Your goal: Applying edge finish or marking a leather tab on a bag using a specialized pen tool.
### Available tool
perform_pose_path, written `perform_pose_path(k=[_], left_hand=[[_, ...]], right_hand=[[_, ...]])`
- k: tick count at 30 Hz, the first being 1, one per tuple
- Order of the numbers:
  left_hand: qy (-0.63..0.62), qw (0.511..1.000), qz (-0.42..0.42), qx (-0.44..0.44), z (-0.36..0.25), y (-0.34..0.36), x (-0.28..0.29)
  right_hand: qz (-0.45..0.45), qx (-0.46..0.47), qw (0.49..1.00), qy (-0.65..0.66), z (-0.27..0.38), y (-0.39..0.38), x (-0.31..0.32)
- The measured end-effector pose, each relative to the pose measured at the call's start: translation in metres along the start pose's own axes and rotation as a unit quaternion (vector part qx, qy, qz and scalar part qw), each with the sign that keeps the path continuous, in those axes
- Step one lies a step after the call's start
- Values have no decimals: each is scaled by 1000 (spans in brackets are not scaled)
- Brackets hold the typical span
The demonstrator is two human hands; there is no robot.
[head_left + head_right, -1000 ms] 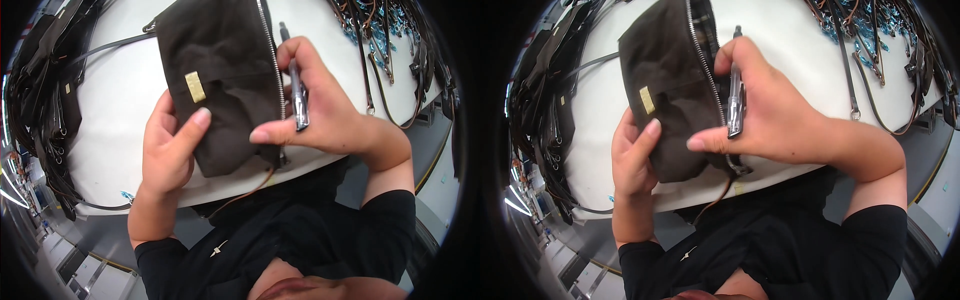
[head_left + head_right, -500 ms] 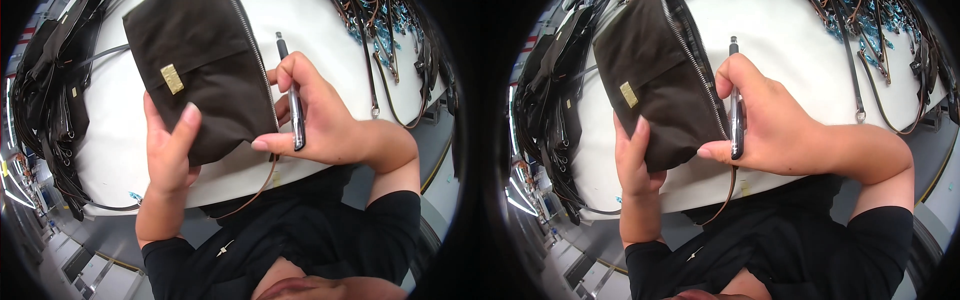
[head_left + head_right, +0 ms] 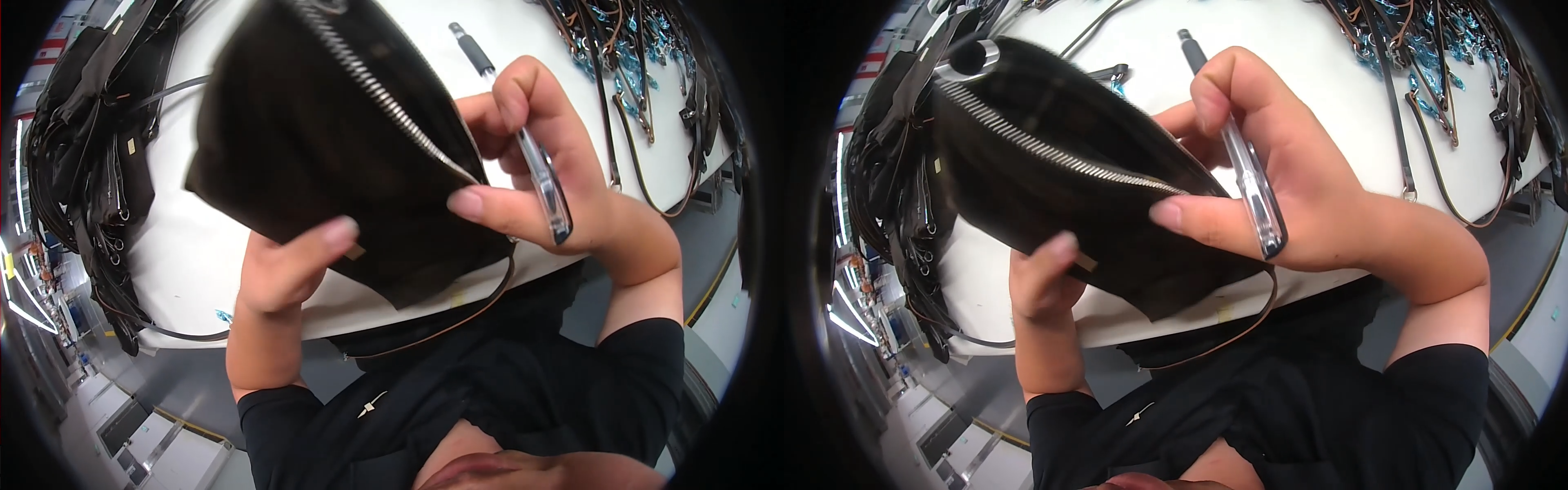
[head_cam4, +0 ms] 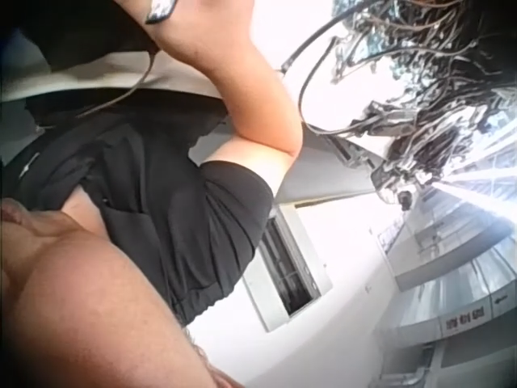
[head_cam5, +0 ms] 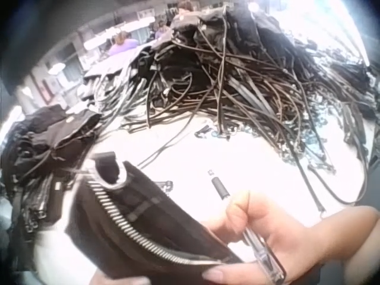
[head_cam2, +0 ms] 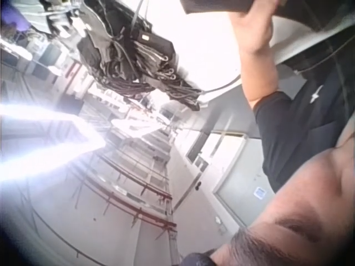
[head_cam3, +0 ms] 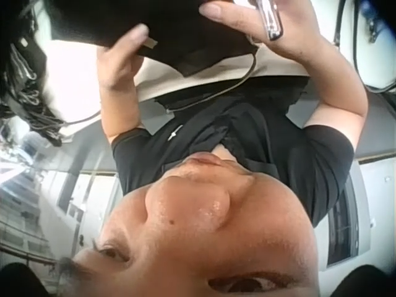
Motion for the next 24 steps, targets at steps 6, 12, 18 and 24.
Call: perform_pose_path(k=[6, 12, 18, 24], left_hand=[[-107, 991, 59, -60, -17, 3, -7], [274, 953, 51, -116, -30, -10, -30], [223, 938, 214, -158, -26, -17, -42], [98, 942, 237, -216, -18, -9, -50]], right_hand=[[104, -143, 971, -162, -14, -11, -10], [62, 77, 987, -126, 29, -11, -7], [137, 79, 978, -137, 37, -21, -21], [137, 97, 984, -64, 32, -27, -17]])
Point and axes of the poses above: each hand's wrist, its own y-axis towards the middle knuckle, its own x-axis out of the back of the hand, z = x × y, the point moved 8 cm from there along y, towards the middle knuckle, and after that the axes turned 7 degrees about y, right-handed, at the moved point
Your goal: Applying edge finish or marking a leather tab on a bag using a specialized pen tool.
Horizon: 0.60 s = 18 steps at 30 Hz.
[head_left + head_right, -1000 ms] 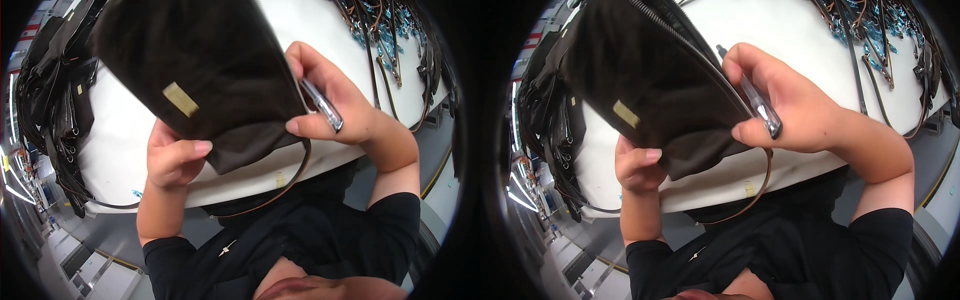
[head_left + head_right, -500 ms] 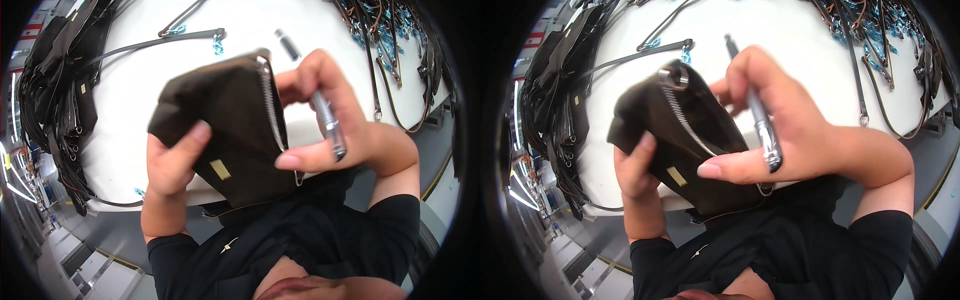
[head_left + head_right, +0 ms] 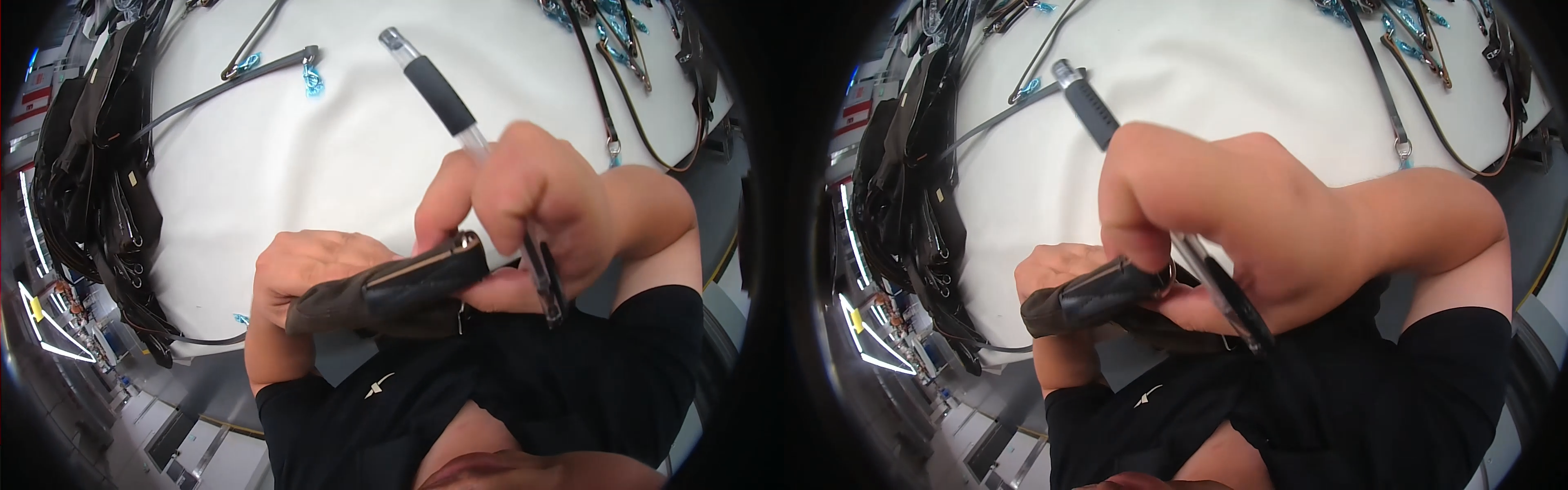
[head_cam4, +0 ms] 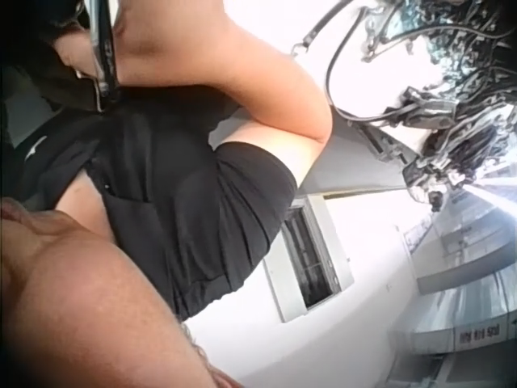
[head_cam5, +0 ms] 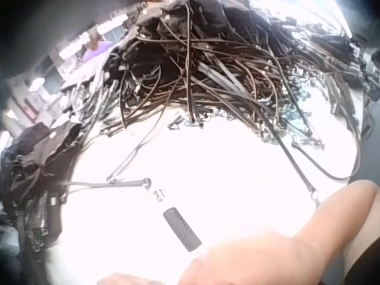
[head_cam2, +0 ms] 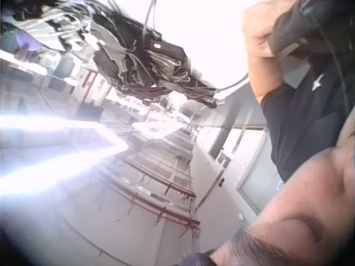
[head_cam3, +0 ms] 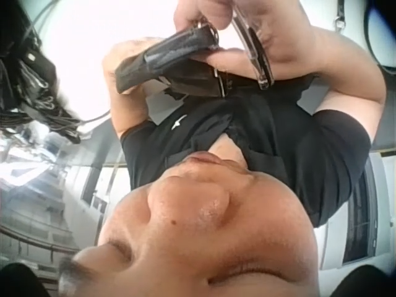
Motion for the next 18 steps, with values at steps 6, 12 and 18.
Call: perform_pose_path(k=[6, 12, 18], left_hand=[[12, 1000, 0, -16, -1, 2, -4], [14, 1000, 7, -27, -2, 1, 0], [27, 1000, 0, -8, -2, 1, -2]], right_hand=[[15, 53, 998, -26, 4, -4, -5], [22, 63, 998, -2, -2, -3, -6], [10, 47, 999, 9, -6, -5, -7]])
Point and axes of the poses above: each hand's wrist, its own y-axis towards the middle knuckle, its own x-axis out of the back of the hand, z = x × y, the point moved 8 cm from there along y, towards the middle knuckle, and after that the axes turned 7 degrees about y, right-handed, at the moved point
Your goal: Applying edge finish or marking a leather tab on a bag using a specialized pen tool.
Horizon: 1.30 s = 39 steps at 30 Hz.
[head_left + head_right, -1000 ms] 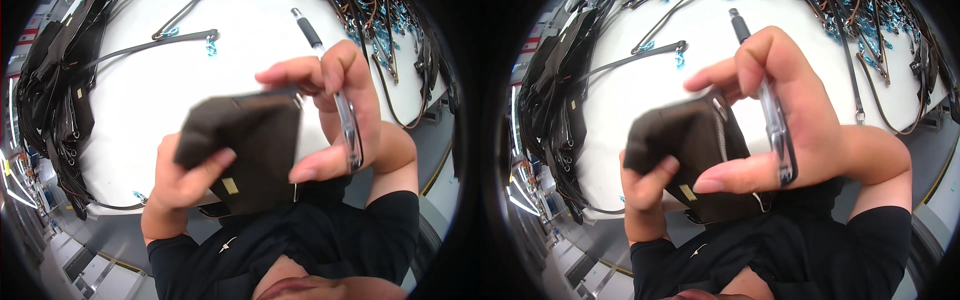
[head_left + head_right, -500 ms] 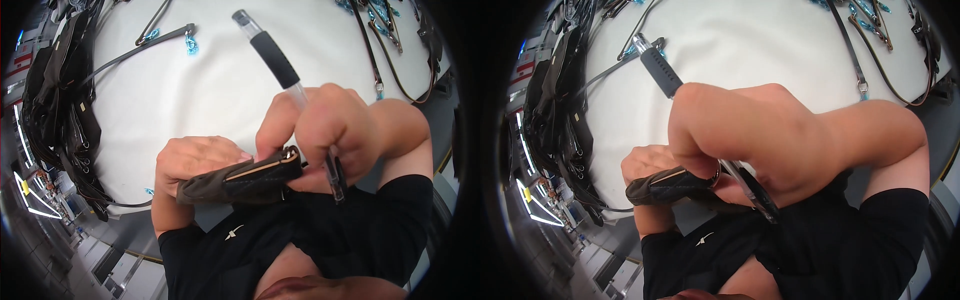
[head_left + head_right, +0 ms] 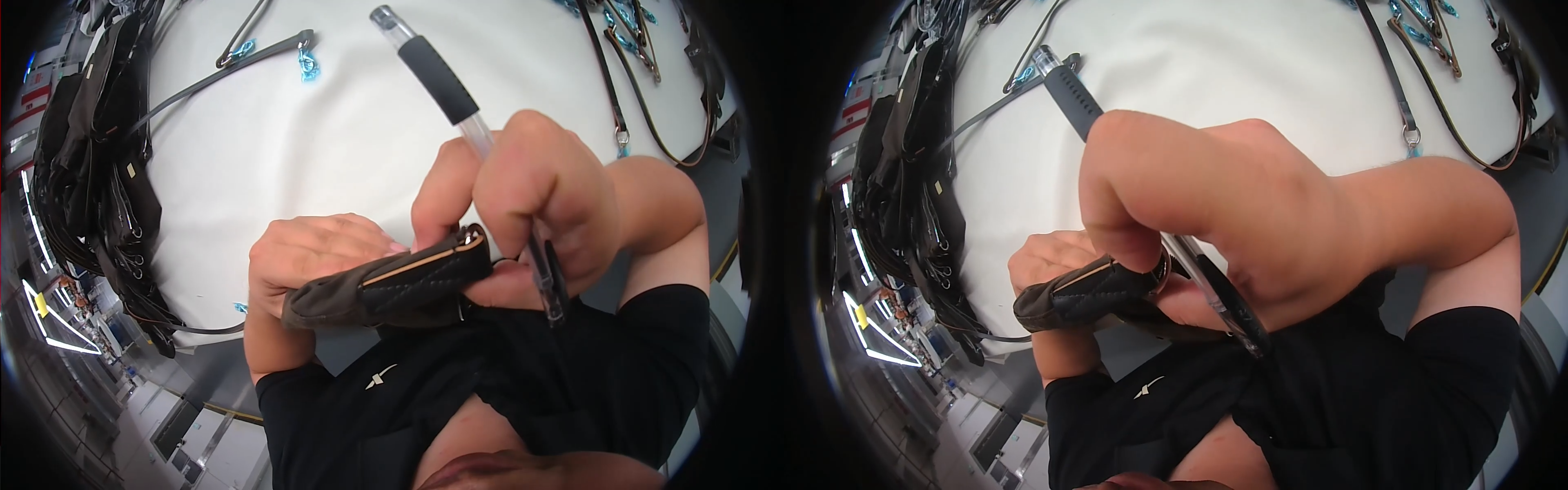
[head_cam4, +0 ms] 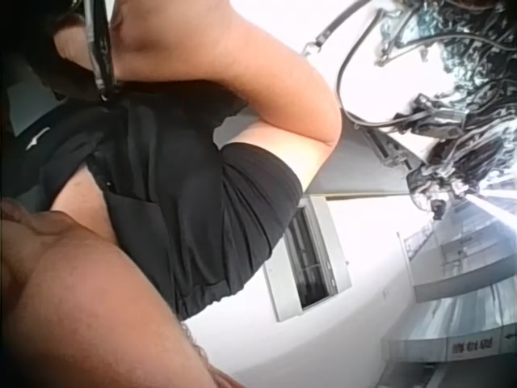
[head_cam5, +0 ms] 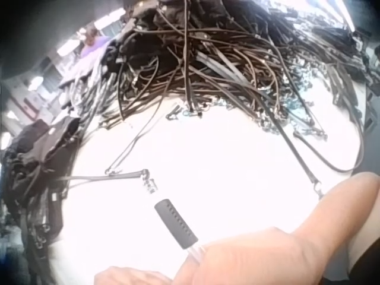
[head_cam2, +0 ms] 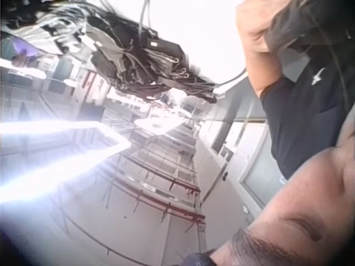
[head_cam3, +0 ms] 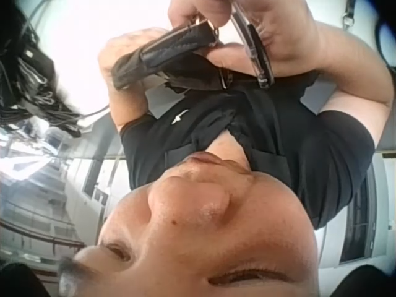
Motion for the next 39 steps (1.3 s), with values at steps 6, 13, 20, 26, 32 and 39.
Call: perform_pose_path(k=[6, 13, 20, 26, 32, 39], left_hand=[[-27, 999, -5, 26, 3, 2, -2], [-59, 969, -205, 128, 28, -18, 22], [-289, 883, -332, 165, 50, -9, 79], [-343, 871, -332, 113, 42, -10, 85], [-368, 875, -297, 105, 40, 4, 70], [-141, 896, -352, 232, 45, -12, 81]], right_hand=[[11, 6, 1000, -13, 3, 0, 4], [-124, -118, 979, -108, -22, -2, 37], [-25, -266, 956, -125, -61, -6, -6], [-65, -286, 956, -19, -73, 0, 4], [-87, -269, 959, 34, -53, 11, 16], [-172, -27, 928, -328, 89, 80, 106]])
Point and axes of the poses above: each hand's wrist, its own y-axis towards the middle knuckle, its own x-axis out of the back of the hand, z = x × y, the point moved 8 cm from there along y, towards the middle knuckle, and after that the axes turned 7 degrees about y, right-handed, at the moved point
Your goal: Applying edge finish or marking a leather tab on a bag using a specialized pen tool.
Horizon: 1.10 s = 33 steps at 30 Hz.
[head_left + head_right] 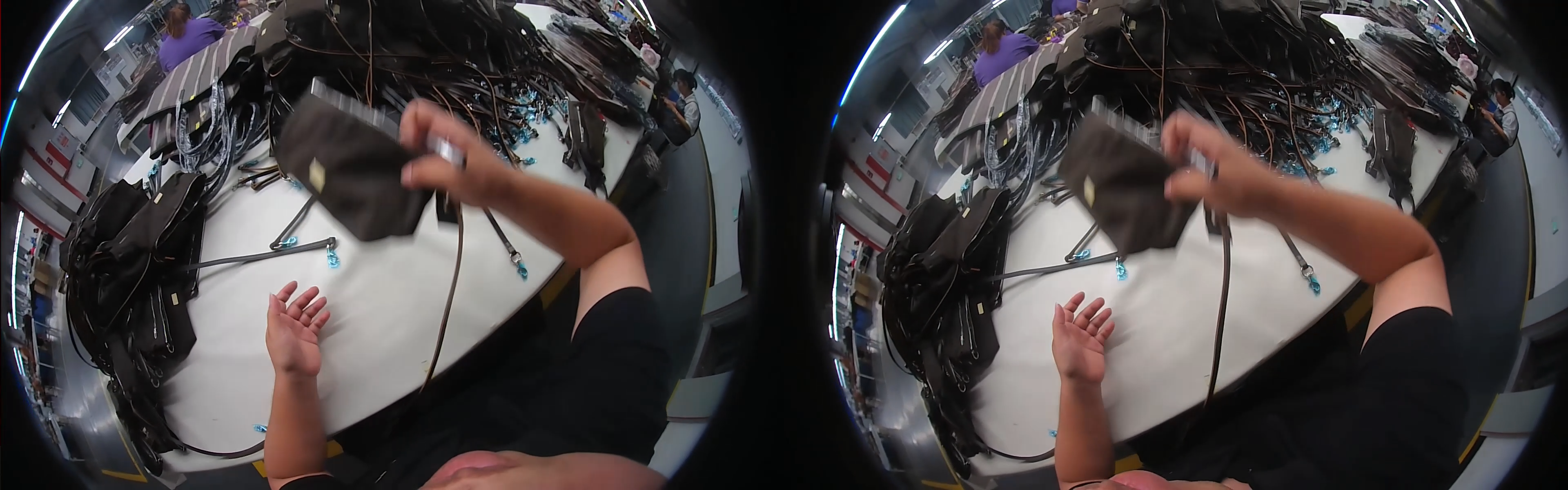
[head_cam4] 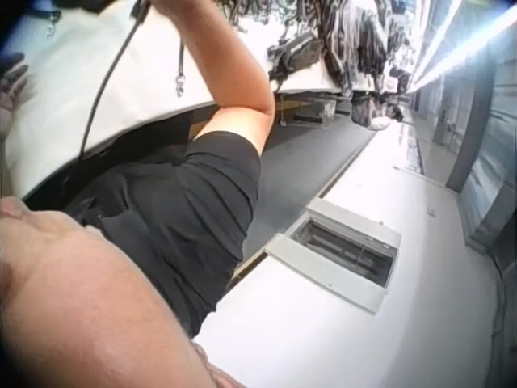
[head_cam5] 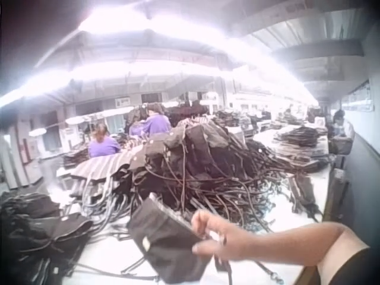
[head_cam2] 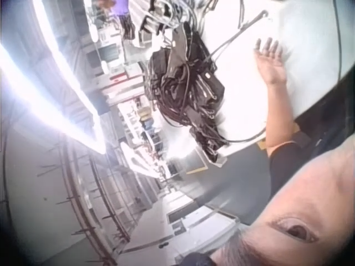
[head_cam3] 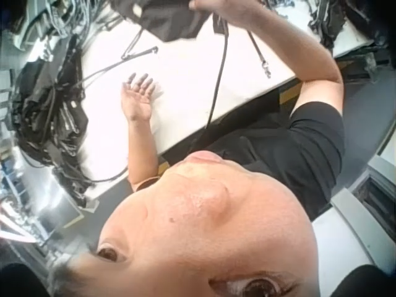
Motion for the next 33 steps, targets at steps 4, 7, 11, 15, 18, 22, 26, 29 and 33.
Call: perform_pose_path(k=[4, 7, 11, 15, 18, 22, 26, 29, 33], left_hand=[[21, 1000, 0, 23, 1, -6, 2], [32, 997, 45, 56, 13, 5, -14], [34, 995, 69, 66, 12, 6, -12], [49, 995, 57, 66, 13, 4, -3], [64, 994, 59, 64, 17, -3, -3], [76, 992, 83, 56, 27, -4, -13], [115, 988, 81, 61, 28, -5, -9], [141, 985, 85, 52, 35, 15, 2], [194, 970, 147, -5, 14, 31, -26]], right_hand=[[-201, -15, 979, -17, 26, 132, 99], [-283, -118, 945, -110, 3, 244, 263], [-439, -113, 794, -405, -21, 243, 372], [-297, -26, 941, -162, -126, 198, 258], [-239, -82, 959, -125, -144, 121, 184], [-190, -134, 968, -99, -155, 39, 138], [-111, -94, 988, -59, -87, 39, 95], [-20, 50, 998, 17, -15, 72, 74], [58, -8, 990, 131, -40, 78, 4]])
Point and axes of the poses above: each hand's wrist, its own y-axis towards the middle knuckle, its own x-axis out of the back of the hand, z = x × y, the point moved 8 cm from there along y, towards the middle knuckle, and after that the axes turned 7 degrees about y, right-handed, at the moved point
